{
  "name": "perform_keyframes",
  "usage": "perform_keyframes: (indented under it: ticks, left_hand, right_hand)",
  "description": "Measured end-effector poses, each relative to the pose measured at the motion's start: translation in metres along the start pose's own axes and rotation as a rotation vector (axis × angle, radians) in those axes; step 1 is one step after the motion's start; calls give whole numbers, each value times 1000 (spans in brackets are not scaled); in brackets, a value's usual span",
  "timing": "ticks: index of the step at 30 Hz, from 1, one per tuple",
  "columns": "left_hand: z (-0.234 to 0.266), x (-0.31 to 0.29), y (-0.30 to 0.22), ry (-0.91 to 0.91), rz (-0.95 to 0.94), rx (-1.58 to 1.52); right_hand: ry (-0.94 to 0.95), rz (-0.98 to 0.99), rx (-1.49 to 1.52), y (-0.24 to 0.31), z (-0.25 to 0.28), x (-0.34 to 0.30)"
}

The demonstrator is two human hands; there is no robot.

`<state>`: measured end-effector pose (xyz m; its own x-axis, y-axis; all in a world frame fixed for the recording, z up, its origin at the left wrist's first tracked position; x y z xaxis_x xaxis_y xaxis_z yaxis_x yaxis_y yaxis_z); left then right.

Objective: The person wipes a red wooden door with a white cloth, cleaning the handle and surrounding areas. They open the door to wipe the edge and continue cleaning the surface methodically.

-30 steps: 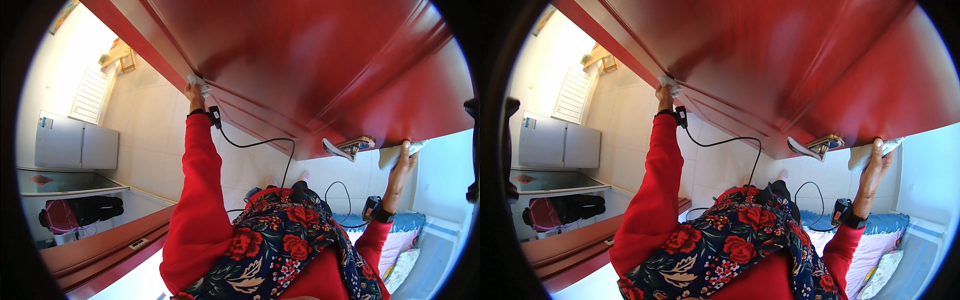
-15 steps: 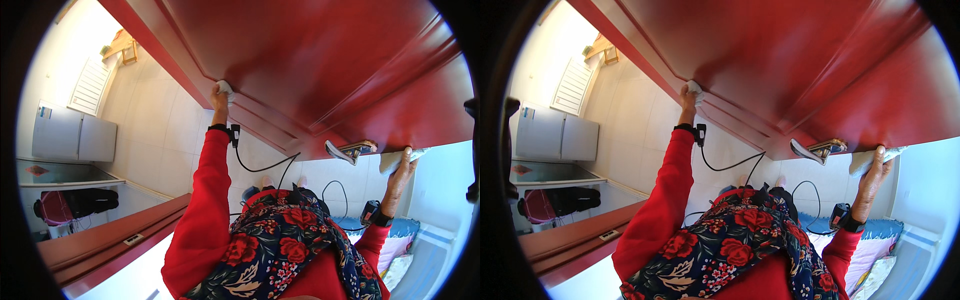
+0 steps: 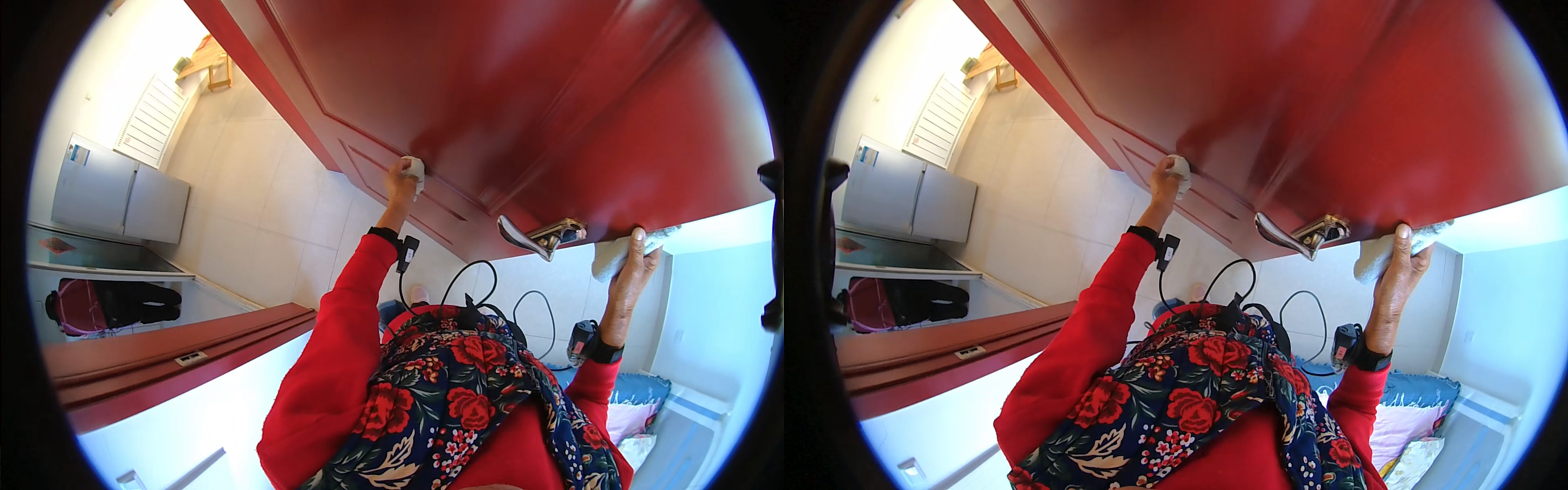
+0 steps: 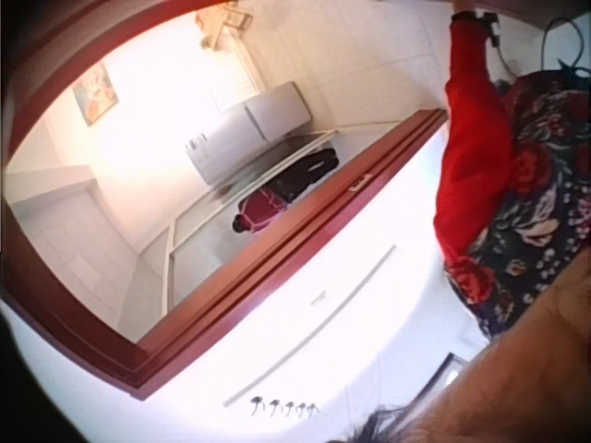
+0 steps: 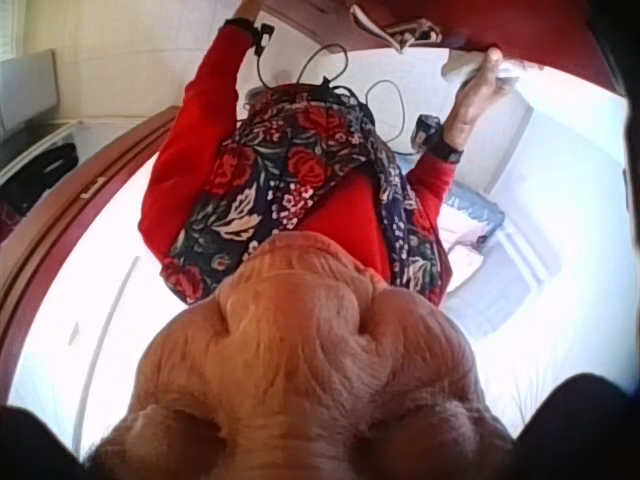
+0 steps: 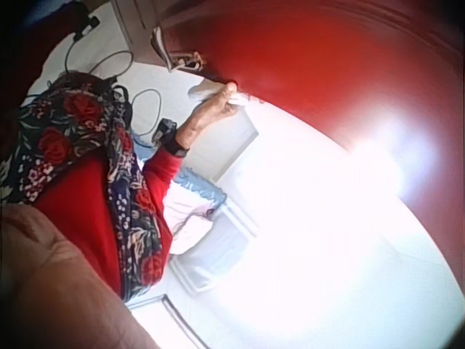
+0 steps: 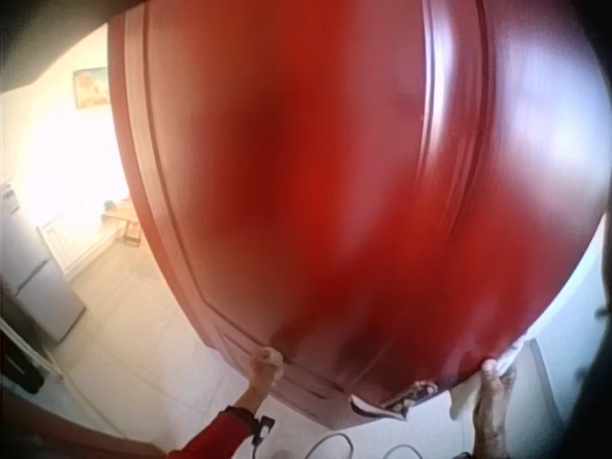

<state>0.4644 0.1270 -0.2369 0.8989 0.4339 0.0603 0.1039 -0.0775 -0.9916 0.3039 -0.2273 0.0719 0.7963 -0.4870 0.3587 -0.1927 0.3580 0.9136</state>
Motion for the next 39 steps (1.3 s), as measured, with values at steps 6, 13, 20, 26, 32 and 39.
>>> perform_keyframes:
  ticks: [6,13,20,26,32,39]
  left_hand:
    - [-33,-47,-1,101,232,-102]
    - [-59,-87,-15,204,242,-66]
    - [-75,-118,-43,324,307,13]
    - [-71,-123,-50,422,243,-70]
    - [-58,-132,-75,613,354,-348]
    - [-33,-110,-152,682,346,-526]
  right_hand:
    - [122,41,54,0,0,8]
    - [254,71,17,7,-5,12]
    - [319,100,5,11,-8,20]
    - [324,155,8,12,-11,21]
    - [327,166,-11,13,-12,21]
    - [404,218,36,15,-11,23]
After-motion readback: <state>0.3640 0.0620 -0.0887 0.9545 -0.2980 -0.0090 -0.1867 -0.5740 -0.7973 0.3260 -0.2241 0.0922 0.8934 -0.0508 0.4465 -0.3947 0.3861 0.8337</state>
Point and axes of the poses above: each hand's wrist, its own x-axis towards the middle knuckle, its own z-axis out of the back of the hand, y = z × x, the point moved 2 cm from there along x, towards the middle knuckle, and after that the axes turned 2 degrees about -z, right-handed, at the moved point
